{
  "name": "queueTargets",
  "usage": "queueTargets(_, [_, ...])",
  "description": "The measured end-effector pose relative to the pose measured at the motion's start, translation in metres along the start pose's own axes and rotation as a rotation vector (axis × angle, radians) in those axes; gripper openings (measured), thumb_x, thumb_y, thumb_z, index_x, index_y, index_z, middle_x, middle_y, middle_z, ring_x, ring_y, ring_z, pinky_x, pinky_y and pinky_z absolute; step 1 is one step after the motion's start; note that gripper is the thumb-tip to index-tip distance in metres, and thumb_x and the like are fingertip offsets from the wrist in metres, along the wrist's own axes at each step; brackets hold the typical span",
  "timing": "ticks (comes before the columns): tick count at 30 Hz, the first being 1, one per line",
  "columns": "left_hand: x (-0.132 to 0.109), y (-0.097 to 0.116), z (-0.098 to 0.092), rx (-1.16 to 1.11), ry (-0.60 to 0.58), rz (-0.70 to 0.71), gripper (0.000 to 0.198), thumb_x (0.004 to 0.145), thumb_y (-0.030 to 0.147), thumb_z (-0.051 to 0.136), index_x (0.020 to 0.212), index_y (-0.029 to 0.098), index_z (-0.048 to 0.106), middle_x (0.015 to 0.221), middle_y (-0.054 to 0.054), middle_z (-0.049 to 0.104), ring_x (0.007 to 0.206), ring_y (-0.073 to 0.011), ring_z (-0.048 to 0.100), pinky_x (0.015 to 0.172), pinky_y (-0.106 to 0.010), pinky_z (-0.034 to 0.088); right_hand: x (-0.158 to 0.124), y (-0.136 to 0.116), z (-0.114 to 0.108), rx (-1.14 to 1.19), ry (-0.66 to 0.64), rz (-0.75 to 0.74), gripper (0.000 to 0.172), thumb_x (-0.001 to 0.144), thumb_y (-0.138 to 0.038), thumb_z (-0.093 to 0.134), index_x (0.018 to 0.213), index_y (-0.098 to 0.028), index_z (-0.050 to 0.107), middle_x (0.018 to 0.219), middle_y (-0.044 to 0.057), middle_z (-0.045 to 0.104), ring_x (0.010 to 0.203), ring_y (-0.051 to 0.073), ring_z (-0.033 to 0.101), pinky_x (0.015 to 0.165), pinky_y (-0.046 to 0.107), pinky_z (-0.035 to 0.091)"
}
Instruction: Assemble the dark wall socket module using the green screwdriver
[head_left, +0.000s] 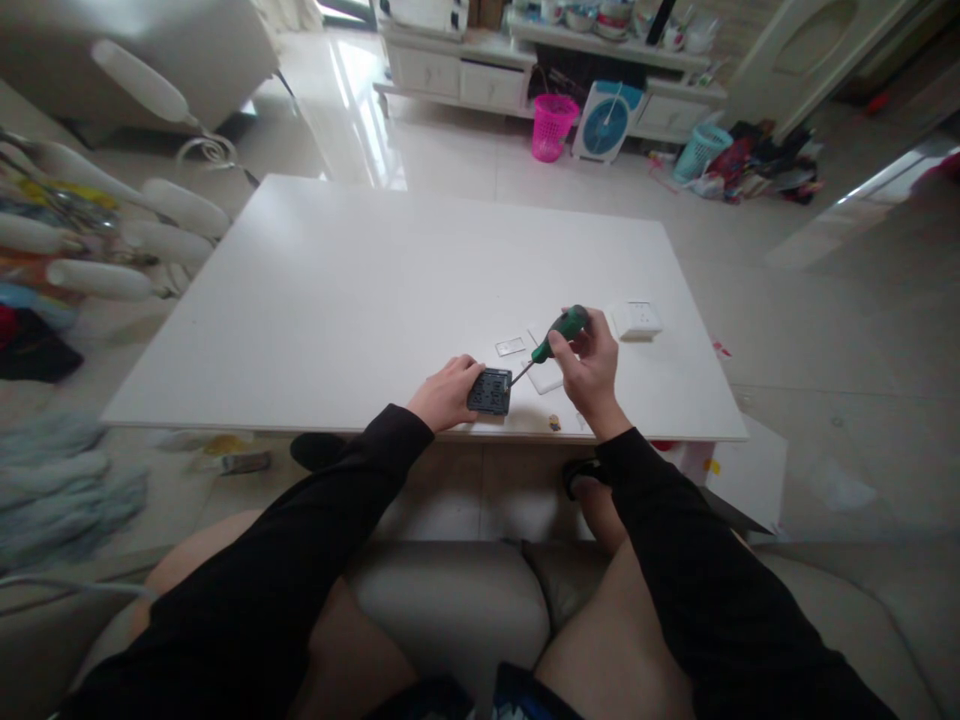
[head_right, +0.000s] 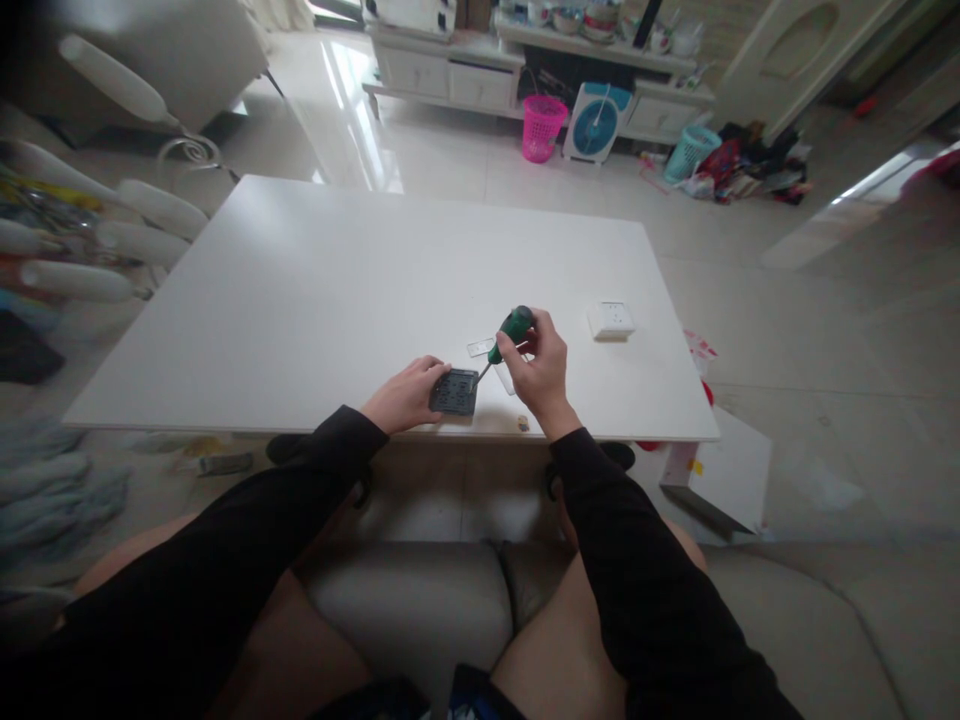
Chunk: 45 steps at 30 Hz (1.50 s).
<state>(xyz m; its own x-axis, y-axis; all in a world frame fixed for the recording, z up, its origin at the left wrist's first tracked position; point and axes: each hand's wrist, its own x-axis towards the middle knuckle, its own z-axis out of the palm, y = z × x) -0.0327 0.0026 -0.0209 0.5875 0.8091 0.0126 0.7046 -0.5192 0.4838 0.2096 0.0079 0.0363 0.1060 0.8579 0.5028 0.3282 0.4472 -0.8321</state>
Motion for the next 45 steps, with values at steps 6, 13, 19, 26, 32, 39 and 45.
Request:
queueTargets(6, [0.000, 0.000, 0.000, 0.004, -0.011, -0.013, 0.063, 0.072, 0.025, 0.077, 0.130, 0.020, 0.054, 0.132, -0.014, 0.056, 0.122, -0.0325, 0.057, 0.103, -0.045, 0.054, -0.003, -0.006, 0.002, -0.024, -0.046, -0.051, 0.028, 0.090, -0.044, 0.071, 0.109, -0.027, 0.061, 0.088, -0.001, 0.066, 0.073, 0.014, 0.066, 0.059, 0.027, 0.060])
queueTargets(13, [0.001, 0.004, -0.004, -0.010, -0.024, -0.037, 0.060, 0.074, 0.028, 0.077, 0.129, 0.017, 0.056, 0.127, -0.015, 0.057, 0.120, -0.0318, 0.058, 0.104, -0.044, 0.053, -0.008, -0.013, 0.007, -0.098, -0.086, -0.139, 0.030, 0.092, -0.043, 0.069, 0.115, -0.027, 0.061, 0.094, 0.001, 0.068, 0.078, 0.015, 0.068, 0.066, 0.029, 0.062])
queueTargets(19, [0.001, 0.004, -0.004, -0.044, -0.022, -0.029, 0.060, 0.072, 0.024, 0.078, 0.128, 0.020, 0.057, 0.127, -0.013, 0.057, 0.119, -0.0313, 0.058, 0.105, -0.045, 0.052, -0.008, -0.008, 0.008, -0.130, -0.066, -0.131, 0.033, 0.093, -0.046, 0.067, 0.120, -0.029, 0.059, 0.108, 0.004, 0.069, 0.086, 0.017, 0.068, 0.070, 0.031, 0.064])
queueTargets(26, [0.001, 0.004, -0.003, -0.027, -0.025, -0.043, 0.060, 0.073, 0.027, 0.078, 0.128, 0.019, 0.057, 0.127, -0.014, 0.057, 0.120, -0.0324, 0.057, 0.104, -0.045, 0.052, -0.010, -0.011, 0.009, -0.124, -0.123, -0.157, 0.033, 0.093, -0.047, 0.067, 0.120, -0.029, 0.060, 0.109, 0.004, 0.069, 0.086, 0.017, 0.069, 0.070, 0.031, 0.064])
queueTargets(32, [0.001, 0.005, -0.004, -0.018, -0.036, -0.057, 0.061, 0.073, 0.027, 0.078, 0.129, 0.018, 0.056, 0.128, -0.014, 0.056, 0.121, -0.0323, 0.057, 0.105, -0.044, 0.051, -0.011, -0.014, 0.007, -0.111, -0.115, -0.177, 0.030, 0.093, -0.045, 0.068, 0.118, -0.028, 0.060, 0.103, 0.003, 0.068, 0.084, 0.017, 0.069, 0.068, 0.030, 0.063])
queueTargets(39, [0.001, 0.006, -0.005, -0.013, -0.036, -0.051, 0.060, 0.073, 0.025, 0.077, 0.128, 0.018, 0.056, 0.127, -0.014, 0.057, 0.120, -0.0319, 0.057, 0.105, -0.044, 0.052, -0.012, -0.014, 0.009, -0.114, -0.151, -0.202, 0.028, 0.094, -0.041, 0.067, 0.117, -0.028, 0.059, 0.104, 0.004, 0.069, 0.083, 0.016, 0.069, 0.066, 0.028, 0.063])
queueTargets(45, [0.001, 0.005, -0.004, 0.003, -0.047, -0.054, 0.063, 0.073, 0.028, 0.077, 0.131, 0.016, 0.056, 0.130, -0.015, 0.058, 0.122, -0.0326, 0.057, 0.106, -0.044, 0.052, -0.012, -0.012, 0.009, -0.148, -0.192, -0.221, 0.030, 0.095, -0.043, 0.066, 0.118, -0.027, 0.059, 0.102, 0.004, 0.069, 0.084, 0.016, 0.069, 0.068, 0.029, 0.064])
